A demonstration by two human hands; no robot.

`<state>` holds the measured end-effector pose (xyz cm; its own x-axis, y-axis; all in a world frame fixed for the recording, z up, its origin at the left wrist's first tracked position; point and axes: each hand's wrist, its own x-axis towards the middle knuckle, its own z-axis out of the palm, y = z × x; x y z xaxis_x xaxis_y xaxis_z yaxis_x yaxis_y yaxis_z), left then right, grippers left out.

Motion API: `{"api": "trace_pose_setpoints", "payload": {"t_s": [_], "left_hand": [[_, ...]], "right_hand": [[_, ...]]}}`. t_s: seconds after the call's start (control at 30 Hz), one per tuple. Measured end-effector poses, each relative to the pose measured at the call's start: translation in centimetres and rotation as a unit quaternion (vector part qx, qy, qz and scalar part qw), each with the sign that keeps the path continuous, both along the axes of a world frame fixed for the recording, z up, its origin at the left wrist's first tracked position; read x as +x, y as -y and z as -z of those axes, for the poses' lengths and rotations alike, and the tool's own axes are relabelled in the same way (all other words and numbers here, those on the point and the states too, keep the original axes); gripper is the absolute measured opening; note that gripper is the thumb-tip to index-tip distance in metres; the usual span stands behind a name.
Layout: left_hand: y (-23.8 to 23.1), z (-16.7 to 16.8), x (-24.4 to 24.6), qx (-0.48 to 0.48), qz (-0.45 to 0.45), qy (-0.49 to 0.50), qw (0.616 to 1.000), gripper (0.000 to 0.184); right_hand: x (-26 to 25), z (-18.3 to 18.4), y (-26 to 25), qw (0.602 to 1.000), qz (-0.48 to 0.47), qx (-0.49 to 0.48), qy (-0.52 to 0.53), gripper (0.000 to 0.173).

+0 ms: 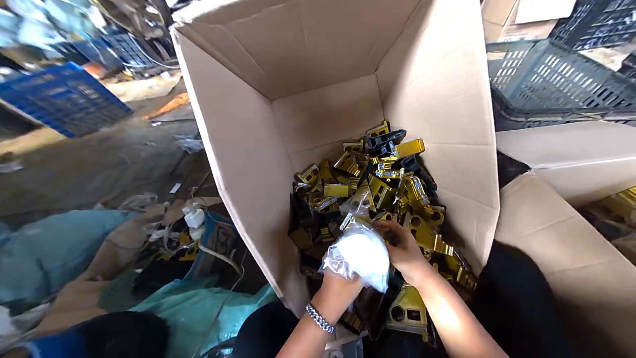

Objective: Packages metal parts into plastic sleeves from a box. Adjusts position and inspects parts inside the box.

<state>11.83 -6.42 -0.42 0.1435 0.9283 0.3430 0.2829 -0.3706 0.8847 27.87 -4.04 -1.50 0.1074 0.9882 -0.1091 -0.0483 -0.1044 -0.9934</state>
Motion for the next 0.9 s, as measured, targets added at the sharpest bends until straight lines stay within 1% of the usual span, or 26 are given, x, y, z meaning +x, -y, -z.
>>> {"api": "trace_pose_setpoints", "payload": {"t_s": [0.03, 0.07, 0.1, 0.13, 0.17, 0.2, 0.23, 0.27, 0.3, 0.33, 0.37, 0.4, 0.43, 0.47, 0.5, 0.53, 0.57, 0.6, 0.63, 0.67, 0.7, 0.73, 0.77, 0.8, 0.87, 0.9], "left_hand": [[0.2, 0.4, 0.8, 0.009, 0.005, 0.017, 1.0, 0.053], [0.5, 0.6, 1.5, 0.02, 0.013, 0.029, 0.999, 0.052], [1.0, 0.5, 2.1, 0.027, 0.029, 0.032, 0.999, 0.052], [1.1, 0.4, 2.2, 0.028, 0.049, 0.031, 0.998, 0.052], [0.8, 0.6, 1.9, 0.028, 0.06, 0.028, 0.997, 0.05], [0.2, 1.0, 1.3, 0.016, 0.059, 0.02, 0.998, 0.047], [-0.7, 1.2, 0.5, -0.008, 0.046, 0.014, 0.999, 0.046], [-1.5, 1.1, -0.3, -0.042, 0.025, 0.026, 0.998, 0.045], [-2.3, 0.4, -1.1, -0.085, -0.005, 0.062, 0.994, 0.044], [-2.9, -0.9, -1.8, -0.128, -0.047, 0.104, 0.985, 0.044], [-3.4, -2.1, -2.5, -0.158, -0.082, 0.148, 0.973, 0.041], [-3.8, -2.9, -3.1, -0.173, -0.096, 0.184, 0.963, 0.032], [-4.0, -3.4, -3.4, -0.18, -0.091, 0.21, 0.957, 0.025], [-3.9, -3.5, -3.4, -0.182, -0.07, 0.215, 0.957, 0.021], [-3.5, -3.0, -3.0, -0.178, -0.049, 0.197, 0.963, 0.023], [-3.1, -2.4, -2.2, -0.175, -0.033, 0.162, 0.971, 0.028], [-2.8, -1.7, -1.4, -0.164, -0.015, 0.118, 0.979, 0.037], [-2.6, -1.1, -0.5, -0.146, 0.003, 0.07, 0.987, 0.047], [-2.5, -0.6, 0.2, -0.126, 0.024, 0.039, 0.991, 0.054], [-2.2, -0.6, 0.8, -0.129, 0.038, 0.036, 0.99, 0.056], [-1.9, -0.8, 1.2, -0.15, 0.046, 0.058, 0.986, 0.052], [-1.6, -1.3, 1.6, -0.174, 0.051, 0.094, 0.979, 0.046], [-1.5, -1.7, 1.7, -0.19, 0.069, 0.122, 0.972, 0.043], [-1.4, -2.0, 1.6, -0.211, 0.092, 0.146, 0.962, 0.044], [-1.0, -2.6, 1.0, -0.293, 0.139, 0.181, 0.929, 0.047], [-0.9, -2.8, 0.9, -0.318, 0.142, 0.193, 0.917, 0.04]], "right_hand": [[-0.2, 0.1, 0.6, 0.999, 0.026, -0.008, -0.04, 0.044], [-0.7, 0.2, 1.3, 0.993, 0.048, -0.018, -0.103, 0.038], [-1.1, 0.4, 1.9, 0.984, 0.056, -0.031, -0.168, 0.031], [-1.4, 0.7, 2.4, 0.973, 0.053, -0.043, -0.219, 0.029], [-1.8, 1.1, 2.6, 0.968, 0.057, -0.051, -0.239, 0.026], [-2.1, 1.5, 2.5, 0.971, 0.064, -0.052, -0.227, 0.021], [-1.9, 1.6, 2.3, 0.98, 0.066, -0.05, -0.18, 0.016], [-1.3, 1.7, 2.1, 0.989, 0.068, -0.043, -0.126, 0.015], [-0.2, 1.5, 2.0, 0.993, 0.072, -0.032, -0.089, 0.018], [1.2, 0.9, 2.2, 0.993, 0.084, -0.017, -0.081, 0.016], [2.9, 0.0, 2.4, 0.988, 0.11, 0.012, -0.109, 0.008], [4.8, -0.8, 2.6, 0.97, 0.154, 0.053, -0.181, 0.013], [6.5, -1.5, 2.5, 0.93, 0.196, 0.115, -0.289, 0.028], [8.0, -1.6, 2.0, 0.873, 0.206, 0.188, -0.401, 0.039], [8.7, -1.7, 1.4, 0.84, 0.196, 0.224, -0.454, 0.046], [8.2, -1.9, 1.0, 0.877, 0.175, 0.194, -0.402, 0.051], [6.7, -2.2, 0.8, 0.935, 0.13, 0.127, -0.304, 0.051], [5.1, -2.2, 1.0, 0.974, 0.037, 0.076, -0.21, 0.039], [3.3, -2.2, 1.1, 0.99, -0.032, 0.055, -0.129, 0.034], [2.1, -2.2, 1.3, 0.994, -0.06, 0.056, -0.078, 0.025], [1.6, -2.0, 1.6, 0.994, -0.067, 0.055, -0.064, 0.018], [1.8, -1.7, 1.9, 0.994, -0.075, 0.053, -0.067, 0.014], [2.1, -1.5, 2.1, 0.993, -0.091, 0.047, -0.066, 0.015], [2.2, -1.4, 2.3, 0.992, -0.106, 0.03, -0.062, 0.015], [2.3, -1.1, 2.8, 0.993, -0.107, -0.009, -0.047, 0.014], [2.4, -1.0, 3.1, 0.993, -0.104, -0.017, -0.054, 0.011]]}}
